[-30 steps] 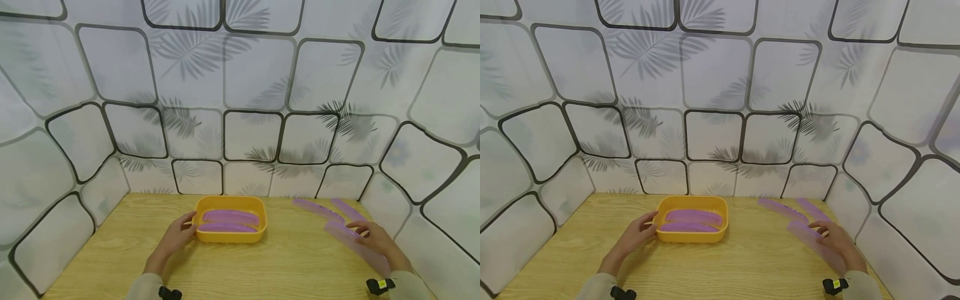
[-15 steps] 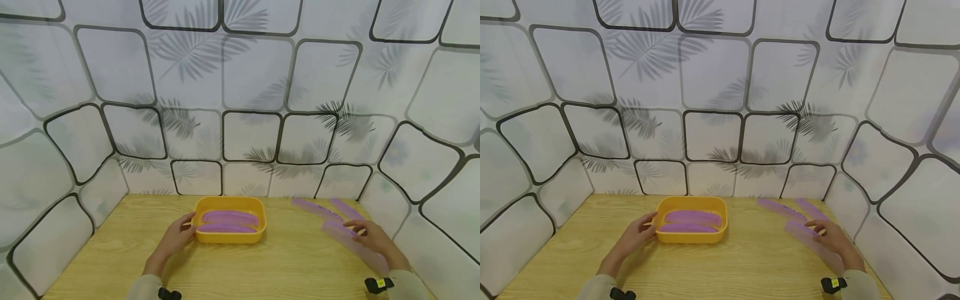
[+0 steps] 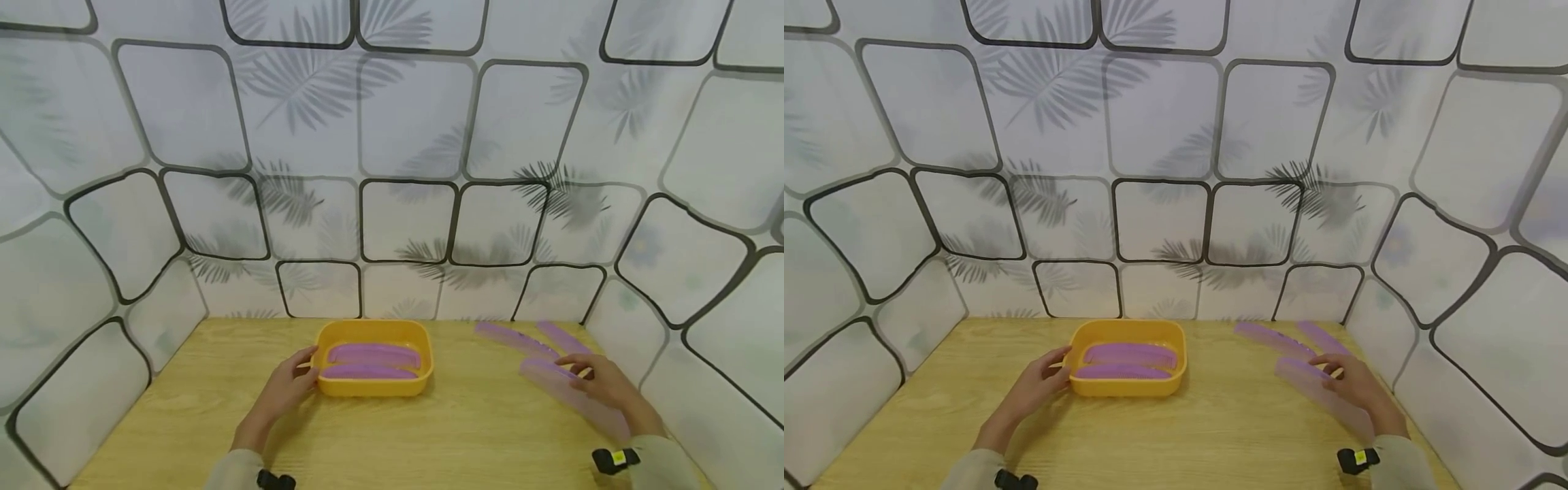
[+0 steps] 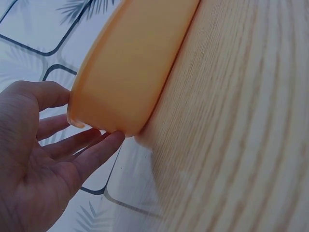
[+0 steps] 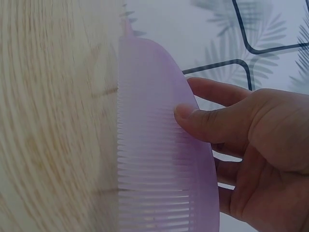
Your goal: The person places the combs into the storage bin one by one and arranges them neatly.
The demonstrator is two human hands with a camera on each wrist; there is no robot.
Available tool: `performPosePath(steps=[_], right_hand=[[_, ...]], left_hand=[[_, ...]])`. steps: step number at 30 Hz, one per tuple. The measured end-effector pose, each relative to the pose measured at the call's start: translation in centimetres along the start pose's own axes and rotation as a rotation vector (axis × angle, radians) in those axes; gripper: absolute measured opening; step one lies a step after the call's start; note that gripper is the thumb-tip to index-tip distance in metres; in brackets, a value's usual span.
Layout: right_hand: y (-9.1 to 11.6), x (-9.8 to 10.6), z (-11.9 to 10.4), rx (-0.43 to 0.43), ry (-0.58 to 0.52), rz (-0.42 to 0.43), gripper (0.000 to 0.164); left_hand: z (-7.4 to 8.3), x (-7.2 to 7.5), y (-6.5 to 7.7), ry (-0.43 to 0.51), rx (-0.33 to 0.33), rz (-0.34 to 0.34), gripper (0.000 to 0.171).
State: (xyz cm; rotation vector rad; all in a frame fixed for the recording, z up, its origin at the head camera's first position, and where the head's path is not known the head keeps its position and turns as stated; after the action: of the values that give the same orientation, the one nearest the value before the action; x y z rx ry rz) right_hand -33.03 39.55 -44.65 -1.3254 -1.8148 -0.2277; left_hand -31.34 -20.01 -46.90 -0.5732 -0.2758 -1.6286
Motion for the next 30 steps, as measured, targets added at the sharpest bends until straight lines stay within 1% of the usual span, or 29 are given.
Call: performPosePath(steps=[3,8,10,13,18,24,30], right_hand=[[-0.12,0.16,-0.32,0.002,-0.003,-0.003,0.025],[-0.28,0.23,-0.66,-0.103,-0.024,-0.06,0.026],[-0.34,0.21,-0.81,-0.126,-0.021,-0.069,0.026],[-0.4,0.18,-0.98,-0.141,-0.025,-0.062,0.027],[-0.44,0.04,-0.9,-0.16,-0.055,-0.078,0.029],[-0.61,-0.15,-0.77,-0.146,-0.071,-0.086,0.029],[-0.83,-0.25,-1.0,-0.115,-0.083,-0.078,0.029]], left_hand=[[0.18,0.0,-0.02,0.002,-0.003,-0.001,0.055],[0.23,-0.05,0.03,0.017,0.003,0.001,0.054],[0.24,-0.07,0.03,0.019,0.004,0.005,0.054],[0.28,-0.08,0.02,0.022,0.004,0.006,0.054],[0.23,-0.1,0.01,0.022,-0.005,-0.009,0.055],[0.22,-0.09,0.02,0.012,-0.015,-0.016,0.055],[0.23,-0.08,0.03,0.002,-0.007,-0.008,0.054]])
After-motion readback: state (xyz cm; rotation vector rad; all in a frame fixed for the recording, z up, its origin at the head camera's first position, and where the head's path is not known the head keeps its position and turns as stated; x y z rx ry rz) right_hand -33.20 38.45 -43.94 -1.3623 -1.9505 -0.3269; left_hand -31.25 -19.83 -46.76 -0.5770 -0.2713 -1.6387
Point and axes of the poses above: each hand's wrist, its own y-axis away from the middle knuckle, its own x-axis out of the back of the hand, z = x × y, the point moved 4 cm from there along -y, towards the middle knuckle, and after that the axes turned 8 degrees about -y, right-handed, at the moved point
